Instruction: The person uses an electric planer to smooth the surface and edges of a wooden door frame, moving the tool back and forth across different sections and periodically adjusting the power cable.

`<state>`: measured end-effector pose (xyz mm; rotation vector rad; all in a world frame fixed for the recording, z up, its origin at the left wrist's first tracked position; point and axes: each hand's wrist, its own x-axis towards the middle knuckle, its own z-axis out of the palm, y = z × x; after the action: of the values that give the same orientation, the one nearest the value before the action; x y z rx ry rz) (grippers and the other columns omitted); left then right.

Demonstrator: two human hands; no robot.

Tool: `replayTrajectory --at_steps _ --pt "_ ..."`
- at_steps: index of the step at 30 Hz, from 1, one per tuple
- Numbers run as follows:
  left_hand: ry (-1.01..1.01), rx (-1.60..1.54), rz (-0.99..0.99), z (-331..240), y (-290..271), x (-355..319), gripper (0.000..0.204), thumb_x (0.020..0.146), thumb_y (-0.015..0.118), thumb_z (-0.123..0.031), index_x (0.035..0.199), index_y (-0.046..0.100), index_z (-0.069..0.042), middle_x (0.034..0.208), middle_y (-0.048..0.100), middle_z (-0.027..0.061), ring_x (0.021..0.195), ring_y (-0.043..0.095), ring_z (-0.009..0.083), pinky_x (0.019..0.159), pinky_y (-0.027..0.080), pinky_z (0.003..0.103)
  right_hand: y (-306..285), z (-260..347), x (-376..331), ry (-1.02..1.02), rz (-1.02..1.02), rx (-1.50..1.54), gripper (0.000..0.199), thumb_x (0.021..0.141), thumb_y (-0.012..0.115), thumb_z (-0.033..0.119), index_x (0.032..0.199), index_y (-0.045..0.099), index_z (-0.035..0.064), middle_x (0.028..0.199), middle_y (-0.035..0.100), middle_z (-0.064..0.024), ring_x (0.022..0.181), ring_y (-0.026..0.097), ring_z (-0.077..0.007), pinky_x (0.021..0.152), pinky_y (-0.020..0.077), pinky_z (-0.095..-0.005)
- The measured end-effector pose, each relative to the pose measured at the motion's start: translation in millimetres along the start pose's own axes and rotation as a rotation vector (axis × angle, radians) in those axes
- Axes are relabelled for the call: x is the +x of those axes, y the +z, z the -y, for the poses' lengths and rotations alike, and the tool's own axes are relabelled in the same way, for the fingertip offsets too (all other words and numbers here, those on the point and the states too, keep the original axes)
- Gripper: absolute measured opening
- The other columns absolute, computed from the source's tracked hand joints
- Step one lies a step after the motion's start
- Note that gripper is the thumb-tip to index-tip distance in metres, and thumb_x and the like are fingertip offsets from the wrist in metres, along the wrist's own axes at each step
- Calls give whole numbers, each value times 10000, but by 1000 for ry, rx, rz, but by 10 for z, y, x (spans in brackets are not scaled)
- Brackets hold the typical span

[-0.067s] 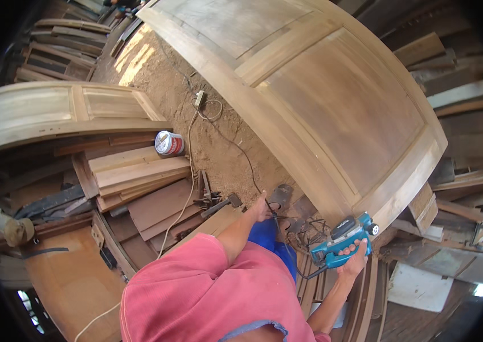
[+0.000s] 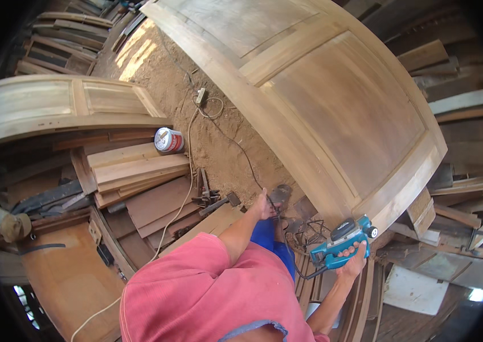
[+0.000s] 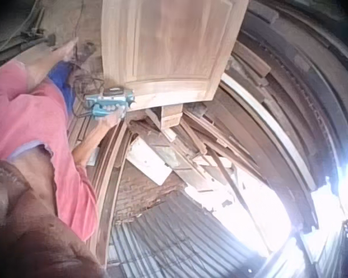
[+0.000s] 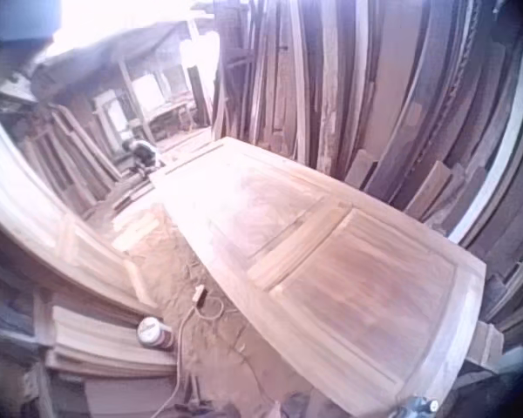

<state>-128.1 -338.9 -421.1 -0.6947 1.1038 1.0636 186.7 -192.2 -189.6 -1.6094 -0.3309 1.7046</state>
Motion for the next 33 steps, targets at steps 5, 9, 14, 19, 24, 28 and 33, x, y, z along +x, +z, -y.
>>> replayTrajectory --at_steps 5,9,14,19,24,28,33 --pt "250 -613 -30 -810 185 160 620 1044 386 -667 1014 579 -78 828 622 98 774 637 319 656 522 407 -111 125 47 15 -81 -142 331 1020 644 443 924 586 132 642 487 46 508 501 -90 436 450 -284" --pt "660 -706 56 -2250 -951 -226 640 1089 378 -573 800 635 -63 661 638 70 667 661 262 632 560 404 -70 126 107 66 -64 -209 300 1024 628 409 934 573 129 648 483 47 503 479 -97 422 424 -288" --pt "985 -789 126 -3318 -1487 -1469 358 1089 522 -355 919 671 -78 694 638 10 675 648 159 671 574 357 46 130 44 61 -80 -190 300 1019 633 401 929 569 122 645 477 50 501 469 -96 422 413 -284" --pt "1011 -189 67 -2479 -763 -1913 204 1046 543 -242 1032 661 -76 667 585 -9 559 585 129 536 522 325 -112 208 39 0 -91 -222 306 1014 641 398 910 574 118 640 487 43 498 490 -96 409 416 -296" --pt "707 -308 -216 -1599 -1157 -922 156 1029 515 -216 1073 628 -118 669 587 -1 533 585 159 465 490 351 25 209 -76 -136 23 -456 232 960 691 241 855 572 72 627 495 -4 462 501 -128 407 420 -295" --pt "686 -563 -50 -1461 -1319 -1058 126 1036 525 -244 1052 621 -163 668 615 -13 546 602 180 502 495 365 304 334 -10 -249 129 -552 240 966 696 253 865 577 71 633 500 -2 470 501 -122 412 410 -294" --pt "849 -550 -1 -1795 -1582 -1370 112 1026 580 -261 992 661 -193 722 668 -38 646 640 180 604 515 375 1097 356 328 -326 310 -596 279 949 728 312 824 585 109 624 515 7 482 515 -114 421 428 -283"
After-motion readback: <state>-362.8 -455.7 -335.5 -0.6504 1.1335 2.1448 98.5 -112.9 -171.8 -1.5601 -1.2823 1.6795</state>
